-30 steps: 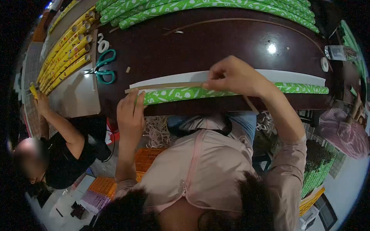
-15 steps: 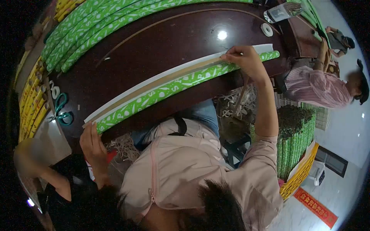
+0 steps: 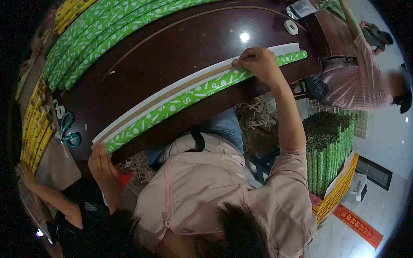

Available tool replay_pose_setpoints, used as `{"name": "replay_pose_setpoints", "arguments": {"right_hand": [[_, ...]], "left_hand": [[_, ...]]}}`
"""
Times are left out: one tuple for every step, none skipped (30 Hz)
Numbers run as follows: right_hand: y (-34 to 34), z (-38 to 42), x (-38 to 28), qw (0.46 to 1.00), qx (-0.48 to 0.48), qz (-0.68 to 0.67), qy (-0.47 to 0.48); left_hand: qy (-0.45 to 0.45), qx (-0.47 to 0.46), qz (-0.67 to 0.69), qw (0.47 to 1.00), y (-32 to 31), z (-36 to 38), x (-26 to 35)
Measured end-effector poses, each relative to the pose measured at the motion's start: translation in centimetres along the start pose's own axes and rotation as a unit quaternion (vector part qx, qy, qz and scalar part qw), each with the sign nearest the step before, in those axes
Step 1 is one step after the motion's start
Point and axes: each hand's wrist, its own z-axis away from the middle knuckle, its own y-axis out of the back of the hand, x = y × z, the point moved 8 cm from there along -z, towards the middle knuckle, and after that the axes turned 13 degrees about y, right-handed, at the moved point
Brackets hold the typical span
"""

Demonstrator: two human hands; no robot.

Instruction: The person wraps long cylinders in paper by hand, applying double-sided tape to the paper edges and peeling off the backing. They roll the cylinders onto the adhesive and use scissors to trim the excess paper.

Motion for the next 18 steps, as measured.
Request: {"name": "replay_pose_setpoints", "arguments": {"right_hand": [[-0.01,0.04,-0.23,1.0,0.005,-0.001,-0.001],[-0.05,0.03,-0.42,1.0,0.011,-0.002,-0.003],[-0.15,-0.02,-0.55,1.0,0.012,0.0,-0.004],[-0.15,-0.02,-0.69,1.0,0.014,0.014,-0.004],[0.0,0.05,-0.77,0.999,0.015,0.029,-0.005],[0.03,0.11,-0.59,0.999,0.017,0.032,-0.008],[-0.06,0.05,-0.44,0.999,0.023,0.03,0.003],[-0.06,-0.02,-0.41,0.999,0.028,0.026,0.016],[0.0,-0.03,-0.31,0.999,0.028,0.026,0.015],[-0.01,-0.06,-0.44,0.999,0.028,0.035,0.029],[-0.11,-0.11,-0.63,0.998,0.028,0.043,0.044],[-0.21,-0.13,-0.68,0.998,0.026,0.04,0.045],[-0.15,-0.14,-0.74,0.997,0.025,0.065,0.04],[-0.16,-0.18,-0.83,0.995,0.024,0.089,0.035],[-0.35,-0.21,-1.08,0.995,0.021,0.084,0.038],[-0.24,-0.13,-1.08,0.996,0.033,0.08,0.024],[-0.12,-0.09,-0.89,0.996,0.045,0.075,0.01],[-0.26,-0.14,-0.49,0.997,0.054,0.056,0.012]], "left_hand": [[-0.002,-0.001,0.003,1.0,0.02,0.0,0.05],[-0.003,-0.001,0.004,1.0,-0.02,0.01,-0.04],[-0.01,0.006,0.007,1.0,-0.04,0.06,-0.14],[-0.017,0.012,0.012,1.0,-0.13,0.11,-0.21],[-0.02,0.013,0.016,1.0,-0.37,0.24,-0.39],[-0.023,0.019,0.013,0.999,-0.56,0.4,-0.63],[-0.025,0.025,0.009,0.999,-0.68,0.43,-0.66],[-0.027,0.026,0.011,0.999,-0.61,0.31,-0.44],[-0.023,0.023,0.013,0.999,-0.4,0.18,-0.25],[-0.019,0.02,0.014,1.0,-0.24,0.13,-0.2],[-0.018,0.018,0.012,1.0,-0.23,0.13,-0.23],[-0.02,0.02,0.011,1.0,-0.23,0.13,-0.22],[-0.022,0.021,0.009,1.0,-0.23,0.15,-0.24],[-0.019,0.02,0.005,1.0,-0.29,0.15,-0.33],[-0.023,0.021,0.003,0.999,-0.33,0.15,-0.29],[-0.028,0.023,0.001,0.999,-0.27,0.11,-0.21],[-0.026,0.022,-0.004,0.999,-0.12,0.05,-0.13],[-0.021,0.018,-0.006,1.0,0.06,0.03,0.06]]}}
